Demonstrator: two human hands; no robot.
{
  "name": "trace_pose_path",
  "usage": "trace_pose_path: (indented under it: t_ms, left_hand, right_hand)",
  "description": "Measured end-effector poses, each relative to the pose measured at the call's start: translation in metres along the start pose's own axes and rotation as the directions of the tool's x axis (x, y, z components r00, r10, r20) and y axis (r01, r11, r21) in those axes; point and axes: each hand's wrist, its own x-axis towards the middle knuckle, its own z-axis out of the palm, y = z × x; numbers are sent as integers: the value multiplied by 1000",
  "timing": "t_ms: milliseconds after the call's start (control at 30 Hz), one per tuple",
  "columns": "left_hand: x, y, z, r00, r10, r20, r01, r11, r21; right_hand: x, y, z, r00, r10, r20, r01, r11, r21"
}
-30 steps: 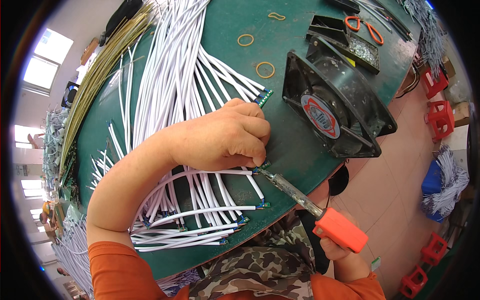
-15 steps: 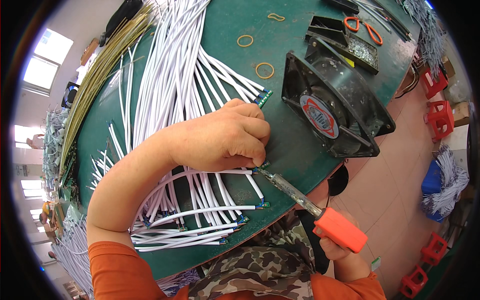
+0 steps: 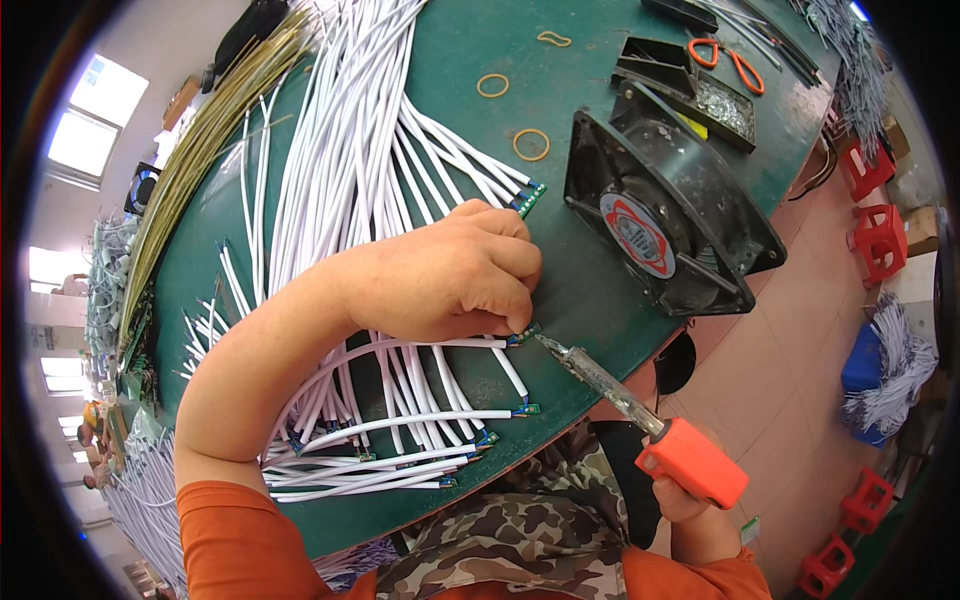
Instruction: The person solders wires to small circuit boards using a soldering iron and gathers the bundle of wires together by hand.
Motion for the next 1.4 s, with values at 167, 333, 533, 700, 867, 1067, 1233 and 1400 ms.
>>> trace_pose_path:
  t_ms: [167,333,533,700,867,1067,1233,1400]
  left_hand:
    - [1,1,0,1000,3,1,-3,1000,0]
    - [-1,0,1,999,26,-33,-26,1000,9]
    - [-6,43,-6,981,-131,-142,161,961,223]
    - [-13,67,19,941,-284,-184,333,871,360]
    - [-20,71,33,936,-302,-183,350,863,364]
    - [-26,63,36,948,-229,-220,292,899,325]
    - [-28,60,35,958,-212,-194,261,925,277]
    - [-28,51,25,980,-135,-143,170,948,270]
  right_hand:
    - [7,-2,1,999,29,-22,-27,995,100]
    - [10,-4,2,1000,19,-12,-18,999,47]
    - [7,-3,6,999,-10,-51,14,996,84]
    - [18,-11,12,990,89,-108,-69,983,172]
    - [8,-7,18,968,135,-213,-104,983,149]
    - [10,-6,17,968,156,-195,-116,972,205]
    - [15,-12,17,971,191,-143,-165,970,177]
    - [14,-5,14,989,114,-93,-102,988,118]
